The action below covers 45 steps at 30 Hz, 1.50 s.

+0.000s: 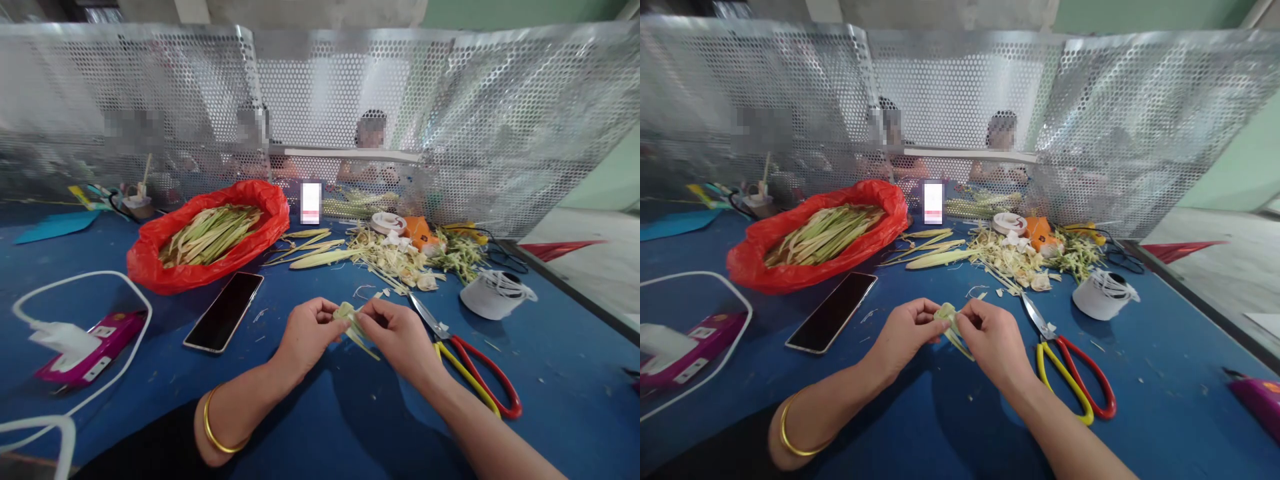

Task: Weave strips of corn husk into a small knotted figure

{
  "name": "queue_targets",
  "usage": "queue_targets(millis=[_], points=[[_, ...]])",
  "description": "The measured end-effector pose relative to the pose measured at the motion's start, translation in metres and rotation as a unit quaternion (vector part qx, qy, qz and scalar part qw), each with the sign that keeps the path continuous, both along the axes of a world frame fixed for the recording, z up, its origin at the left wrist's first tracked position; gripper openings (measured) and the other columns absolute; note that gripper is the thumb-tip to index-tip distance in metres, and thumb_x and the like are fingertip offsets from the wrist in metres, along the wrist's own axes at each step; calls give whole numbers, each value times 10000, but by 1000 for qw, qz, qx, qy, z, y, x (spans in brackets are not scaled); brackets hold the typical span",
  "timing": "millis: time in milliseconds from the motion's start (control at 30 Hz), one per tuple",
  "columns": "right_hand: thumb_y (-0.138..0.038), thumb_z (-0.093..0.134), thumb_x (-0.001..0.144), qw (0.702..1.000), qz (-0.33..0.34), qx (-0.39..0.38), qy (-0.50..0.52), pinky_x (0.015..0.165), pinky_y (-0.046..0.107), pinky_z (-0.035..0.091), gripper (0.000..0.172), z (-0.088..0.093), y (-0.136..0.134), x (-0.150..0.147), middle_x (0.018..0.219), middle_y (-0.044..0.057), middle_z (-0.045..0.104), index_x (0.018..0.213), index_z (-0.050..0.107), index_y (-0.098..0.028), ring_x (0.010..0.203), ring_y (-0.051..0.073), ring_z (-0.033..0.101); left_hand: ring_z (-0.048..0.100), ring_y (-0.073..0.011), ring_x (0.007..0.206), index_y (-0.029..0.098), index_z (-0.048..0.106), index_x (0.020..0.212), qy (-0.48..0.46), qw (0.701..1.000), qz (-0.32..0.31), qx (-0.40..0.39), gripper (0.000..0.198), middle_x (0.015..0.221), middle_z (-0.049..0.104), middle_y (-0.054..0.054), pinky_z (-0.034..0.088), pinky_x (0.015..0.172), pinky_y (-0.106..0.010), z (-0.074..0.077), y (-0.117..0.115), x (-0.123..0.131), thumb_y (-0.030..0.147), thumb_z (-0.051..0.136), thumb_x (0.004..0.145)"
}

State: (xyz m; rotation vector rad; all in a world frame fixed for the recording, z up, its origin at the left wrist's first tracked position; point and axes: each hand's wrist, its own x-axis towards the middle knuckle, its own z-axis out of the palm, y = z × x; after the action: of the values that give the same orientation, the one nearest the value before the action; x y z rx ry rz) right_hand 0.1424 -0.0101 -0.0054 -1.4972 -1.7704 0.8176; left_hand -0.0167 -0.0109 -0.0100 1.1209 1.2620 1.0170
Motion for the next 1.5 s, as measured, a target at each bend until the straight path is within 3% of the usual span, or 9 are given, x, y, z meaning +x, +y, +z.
queue_targets(millis=[200,267,367,600,733,900,1167,1333,1500], points=[[-339,547,821,1000,-3,5,21,488,230,309,223,-5,-2,-4,559,-33,504,646,543,-200,536,121,441,561,-111,546,141,636,760,40,999,-15,28,135,604,631,10,433,542,-216,-3,-3,1,215,697,666],[-339,537,839,998,12,3,64,518,233,370,142,-7,-2,-5,642,-21,574,796,561,-205,567,132,512,575,-121,564,143,646,764,36,999,-15,31,122,620,646,3,442,555,-222,-5,-2,1,200,681,661],[-345,498,881,995,34,9,92,577,253,442,201,-9,-1,-4,760,4,620,1020,556,-212,620,149,575,590,-134,587,146,670,776,46,998,-14,36,130,653,674,-12,448,576,-231,-5,-2,1,192,667,655],[-382,476,894,998,45,22,24,542,249,414,292,-5,0,0,700,19,588,722,637,-210,580,143,547,599,-163,646,187,731,788,173,977,-35,120,144,696,704,-22,419,596,-233,-2,-9,0,278,653,708],[-304,532,819,999,26,42,-22,527,244,364,198,-2,1,2,643,0,565,660,606,-212,584,143,511,578,-151,633,211,742,808,270,947,-61,162,174,665,680,0,371,593,-228,-1,-12,-1,307,602,771],[-254,549,728,999,27,-24,15,494,237,326,106,-2,2,2,558,-36,512,631,560,-212,540,129,459,576,-152,619,238,749,850,349,915,-89,183,185,675,691,3,334,593,-241,3,-12,0,238,590,756],[-356,565,755,992,27,-90,86,459,238,321,193,0,7,5,527,-39,506,643,584,-199,473,111,427,628,-183,750,250,744,828,377,884,-180,210,212,771,727,-15,350,657,-259,2,-15,0,188,552,758],[-395,599,767,995,80,-59,-12,477,243,311,243,11,7,11,548,-23,533,625,618,-199,522,123,431,593,-157,660,217,723,763,386,888,-156,196,171,707,697,-6,326,605,-250,4,-13,-1,209,552,764],[-334,556,768,991,109,-75,-20,487,243,291,211,10,7,12,527,-41,475,606,579,-201,523,119,399,560,-142,614,225,729,788,382,892,-151,187,167,649,664,16,312,587,-243,5,-12,-1,204,568,748]])
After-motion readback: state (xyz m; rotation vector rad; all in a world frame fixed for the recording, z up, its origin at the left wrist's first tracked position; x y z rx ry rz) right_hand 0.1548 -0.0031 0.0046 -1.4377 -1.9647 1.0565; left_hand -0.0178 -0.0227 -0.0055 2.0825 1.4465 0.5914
